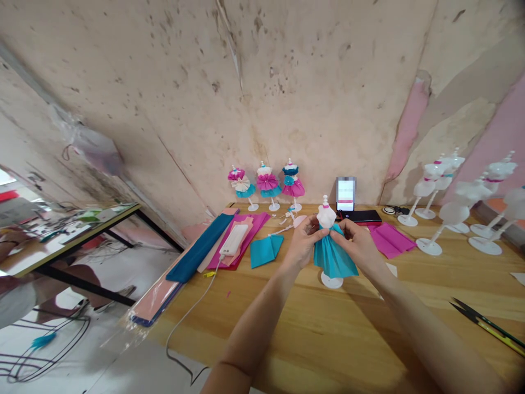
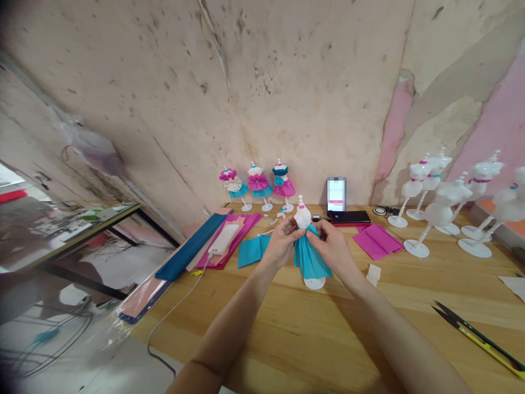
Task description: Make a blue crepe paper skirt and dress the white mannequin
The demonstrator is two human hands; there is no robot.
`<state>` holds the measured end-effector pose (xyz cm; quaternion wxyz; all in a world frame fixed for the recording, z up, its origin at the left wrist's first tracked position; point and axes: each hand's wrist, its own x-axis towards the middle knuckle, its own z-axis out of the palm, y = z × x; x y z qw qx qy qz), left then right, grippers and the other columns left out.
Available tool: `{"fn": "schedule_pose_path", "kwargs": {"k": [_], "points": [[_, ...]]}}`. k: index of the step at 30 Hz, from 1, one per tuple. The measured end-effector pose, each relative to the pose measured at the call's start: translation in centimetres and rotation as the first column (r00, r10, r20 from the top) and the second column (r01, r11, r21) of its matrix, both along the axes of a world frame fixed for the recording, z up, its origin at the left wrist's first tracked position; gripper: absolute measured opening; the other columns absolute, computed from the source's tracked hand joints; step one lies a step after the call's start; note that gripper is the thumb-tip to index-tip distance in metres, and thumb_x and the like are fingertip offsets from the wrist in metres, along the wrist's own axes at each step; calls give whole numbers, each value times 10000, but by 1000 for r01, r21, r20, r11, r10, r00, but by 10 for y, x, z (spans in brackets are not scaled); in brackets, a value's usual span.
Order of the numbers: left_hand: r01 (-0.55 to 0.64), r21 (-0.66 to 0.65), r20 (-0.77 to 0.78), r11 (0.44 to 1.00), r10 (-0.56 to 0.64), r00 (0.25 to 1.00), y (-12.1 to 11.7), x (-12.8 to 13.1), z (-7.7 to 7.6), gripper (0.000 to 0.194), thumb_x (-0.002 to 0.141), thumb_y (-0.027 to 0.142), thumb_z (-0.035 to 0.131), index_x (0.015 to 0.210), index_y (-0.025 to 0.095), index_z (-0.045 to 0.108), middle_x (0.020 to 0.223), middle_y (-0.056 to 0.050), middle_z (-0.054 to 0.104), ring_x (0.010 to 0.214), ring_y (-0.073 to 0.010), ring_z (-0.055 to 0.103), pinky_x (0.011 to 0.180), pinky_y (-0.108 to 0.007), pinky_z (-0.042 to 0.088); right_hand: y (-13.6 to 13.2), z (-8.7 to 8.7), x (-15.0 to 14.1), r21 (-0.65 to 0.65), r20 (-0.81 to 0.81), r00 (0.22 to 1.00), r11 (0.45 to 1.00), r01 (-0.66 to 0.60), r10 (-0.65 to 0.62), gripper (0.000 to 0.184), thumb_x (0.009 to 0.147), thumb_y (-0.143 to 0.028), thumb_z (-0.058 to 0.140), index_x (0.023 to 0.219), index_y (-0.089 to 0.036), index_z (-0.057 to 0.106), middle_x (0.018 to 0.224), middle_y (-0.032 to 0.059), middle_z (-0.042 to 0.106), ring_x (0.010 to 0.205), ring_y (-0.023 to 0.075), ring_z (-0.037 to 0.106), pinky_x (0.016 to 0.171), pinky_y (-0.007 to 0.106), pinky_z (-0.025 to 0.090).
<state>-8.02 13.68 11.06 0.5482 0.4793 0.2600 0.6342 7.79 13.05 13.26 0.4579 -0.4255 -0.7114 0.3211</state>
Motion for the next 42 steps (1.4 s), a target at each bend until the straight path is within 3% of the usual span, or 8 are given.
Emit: {"fn": "schedule_pose_path", "kwargs": {"k": [9,19,23,25,28,32,35,42], "points": [[-11,21,-54,1000,12,998,-2,2,1,432,726,240,770,1130,204,620,1158,-64,642,1096,-204,583,995,-345,411,-3,-2,-5,102,53,993,990,98,-104,205,853,-403,571,810,-213,506,719,-15,557,637,147,490,596,282,362],[-10,113,-146,994,26,989,-7,-4,10,531,805,329,703,1287,219,510,1207,-97,622,1141,-223,579,1003,-358,422,-16,8,-6,38,0,1000,999,-18,18,242,884,-454,532,840,-217,512,761,0,561,694,164,511,604,289,377],[-22,58,-113,998,29,993,-9,0,10,589,816,370,687,1336,249,439,1182,-88,634,1107,-217,601,957,-350,455,-22,8,-10,132,49,995,988,82,-89,233,907,-437,511,820,-220,510,735,8,591,678,172,530,625,306,378],[-26,41,-60,999,29,998,-11,3,9,609,812,406,684,1343,267,421,1197,-81,633,1109,-219,606,957,-356,457,-26,6,-13,311,142,971,940,140,-192,197,922,-395,506,856,-215,549,782,34,634,728,189,560,693,336,376],[-1,26,3,1000,1,1000,-12,6,8,607,814,447,669,1339,275,419,1206,-77,634,1130,-222,600,981,-366,442,-32,2,-14,577,296,897,810,107,-329,160,941,-314,488,925,-221,616,876,75,681,850,230,589,786,383,339],[1,15,17,1000,-1,1000,-12,9,7,623,814,480,657,1347,274,409,1193,-76,640,1136,-226,596,992,-376,433,-36,-1,-13,686,385,833,727,30,-398,170,946,-258,475,926,-235,642,858,74,689,843,229,584,798,389,320],[-25,33,23,999,24,999,-14,10,8,612,808,459,670,1332,264,422,1193,-77,636,1143,-227,588,989,-366,433,-33,1,-12,666,307,870,740,95,-387,160,939,-322,509,920,-214,626,842,69,685,822,221,589,761,371,332],[-77,18,-5,997,77,997,-16,9,11,656,776,395,721,1341,285,408,1092,-53,639,1031,-201,618,920,-335,462,-28,11,-7,432,125,936,867,248,-330,233,921,-422,521,832,-217,582,722,21,620,687,178,551,665,320,362]]}}
